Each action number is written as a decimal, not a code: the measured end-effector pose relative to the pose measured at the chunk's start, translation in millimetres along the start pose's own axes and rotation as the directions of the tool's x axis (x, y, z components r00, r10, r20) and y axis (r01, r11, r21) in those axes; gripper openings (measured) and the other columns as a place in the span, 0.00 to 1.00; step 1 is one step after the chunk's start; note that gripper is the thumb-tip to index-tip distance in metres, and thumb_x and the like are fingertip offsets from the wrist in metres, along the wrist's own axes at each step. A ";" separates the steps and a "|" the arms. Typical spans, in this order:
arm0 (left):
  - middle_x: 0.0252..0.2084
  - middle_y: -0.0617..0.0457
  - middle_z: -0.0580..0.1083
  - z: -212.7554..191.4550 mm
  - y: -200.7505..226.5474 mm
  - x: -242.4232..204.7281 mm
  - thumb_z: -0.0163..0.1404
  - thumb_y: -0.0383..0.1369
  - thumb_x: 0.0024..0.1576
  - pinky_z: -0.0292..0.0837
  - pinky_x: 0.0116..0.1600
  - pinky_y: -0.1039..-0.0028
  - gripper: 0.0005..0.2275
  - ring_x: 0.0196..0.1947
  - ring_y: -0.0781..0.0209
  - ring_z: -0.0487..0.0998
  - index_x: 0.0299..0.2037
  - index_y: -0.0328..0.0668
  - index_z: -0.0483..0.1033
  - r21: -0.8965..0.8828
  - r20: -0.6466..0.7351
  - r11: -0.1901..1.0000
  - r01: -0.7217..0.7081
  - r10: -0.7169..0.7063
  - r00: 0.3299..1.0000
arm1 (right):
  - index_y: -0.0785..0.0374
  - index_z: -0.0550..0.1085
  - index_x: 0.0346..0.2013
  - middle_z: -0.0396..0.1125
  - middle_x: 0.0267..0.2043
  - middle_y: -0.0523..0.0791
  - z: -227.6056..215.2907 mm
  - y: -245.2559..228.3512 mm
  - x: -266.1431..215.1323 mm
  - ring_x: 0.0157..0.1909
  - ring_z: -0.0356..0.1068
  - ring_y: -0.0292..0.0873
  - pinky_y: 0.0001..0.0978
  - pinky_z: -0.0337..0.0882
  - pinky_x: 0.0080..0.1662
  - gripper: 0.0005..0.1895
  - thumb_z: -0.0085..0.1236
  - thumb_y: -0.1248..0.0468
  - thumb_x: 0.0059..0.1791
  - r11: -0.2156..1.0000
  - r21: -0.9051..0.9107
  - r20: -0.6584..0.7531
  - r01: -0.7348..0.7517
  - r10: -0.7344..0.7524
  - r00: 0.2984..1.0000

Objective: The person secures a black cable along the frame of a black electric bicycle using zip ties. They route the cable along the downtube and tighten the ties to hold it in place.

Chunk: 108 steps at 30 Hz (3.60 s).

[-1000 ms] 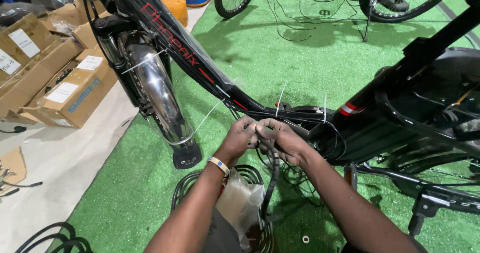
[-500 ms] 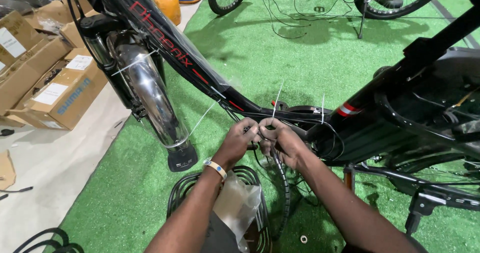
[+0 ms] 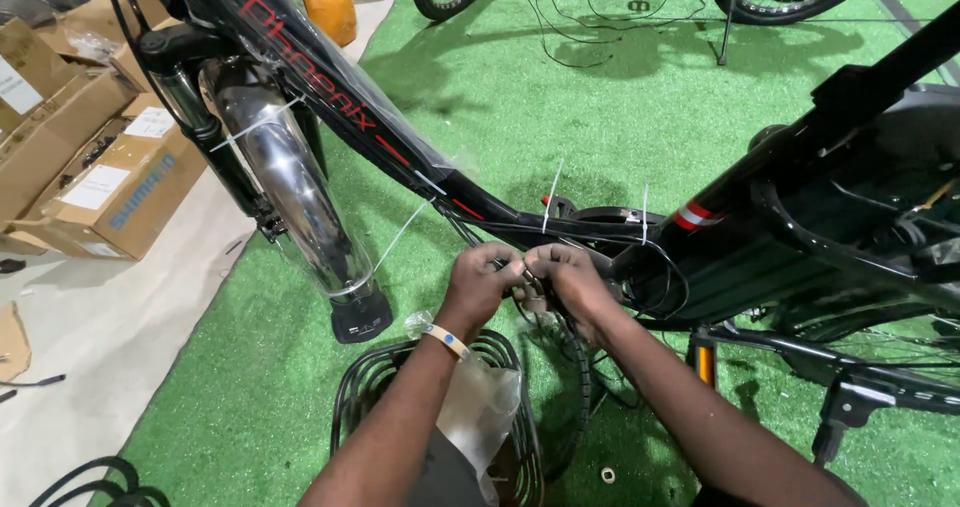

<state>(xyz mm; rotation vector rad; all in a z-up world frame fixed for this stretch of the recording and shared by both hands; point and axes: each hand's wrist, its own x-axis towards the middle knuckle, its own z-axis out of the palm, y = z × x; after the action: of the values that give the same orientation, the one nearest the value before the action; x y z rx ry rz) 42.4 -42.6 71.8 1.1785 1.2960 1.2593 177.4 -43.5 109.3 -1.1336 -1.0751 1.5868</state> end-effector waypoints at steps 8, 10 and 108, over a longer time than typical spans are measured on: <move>0.22 0.55 0.67 -0.3 21.7 -11.6 0.51 0.27 0.53 0.64 0.30 0.83 0.03 0.24 0.71 0.64 0.35 0.38 0.77 -0.103 0.079 0.993 0.054 -0.046 0.996 | 0.75 0.69 0.39 0.70 0.31 0.56 -20.5 -15.2 -15.9 0.32 0.75 0.51 0.46 0.78 0.35 0.08 0.44 0.74 0.47 0.937 0.143 0.243 -0.318 0.278 0.929; 0.25 0.54 0.70 -2.7 27.8 -15.2 0.53 0.29 0.53 0.68 0.33 0.82 0.03 0.27 0.70 0.67 0.34 0.41 0.78 -0.026 0.066 0.998 0.050 -0.048 0.997 | 0.76 0.69 0.39 0.70 0.31 0.56 -21.3 -14.8 -19.6 0.32 0.75 0.53 0.48 0.78 0.37 0.07 0.46 0.74 0.47 0.934 0.157 0.270 -0.321 0.272 0.924; 0.29 0.47 0.78 -3.8 -15.1 -4.5 0.55 0.38 0.46 0.80 0.28 0.62 0.10 0.32 0.49 0.81 0.36 0.51 0.82 0.010 -0.471 0.954 0.300 -0.260 0.843 | 0.60 0.76 0.30 0.69 0.24 0.60 17.1 32.0 20.6 0.34 0.72 0.66 0.54 0.73 0.37 0.08 0.52 0.61 0.44 0.332 -0.920 0.061 0.210 -0.405 0.912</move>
<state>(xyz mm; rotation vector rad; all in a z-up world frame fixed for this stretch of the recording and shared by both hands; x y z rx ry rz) 38.6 -47.5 56.9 0.7172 1.8183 1.3199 151.4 -33.8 78.1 -1.5823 -2.0152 0.4254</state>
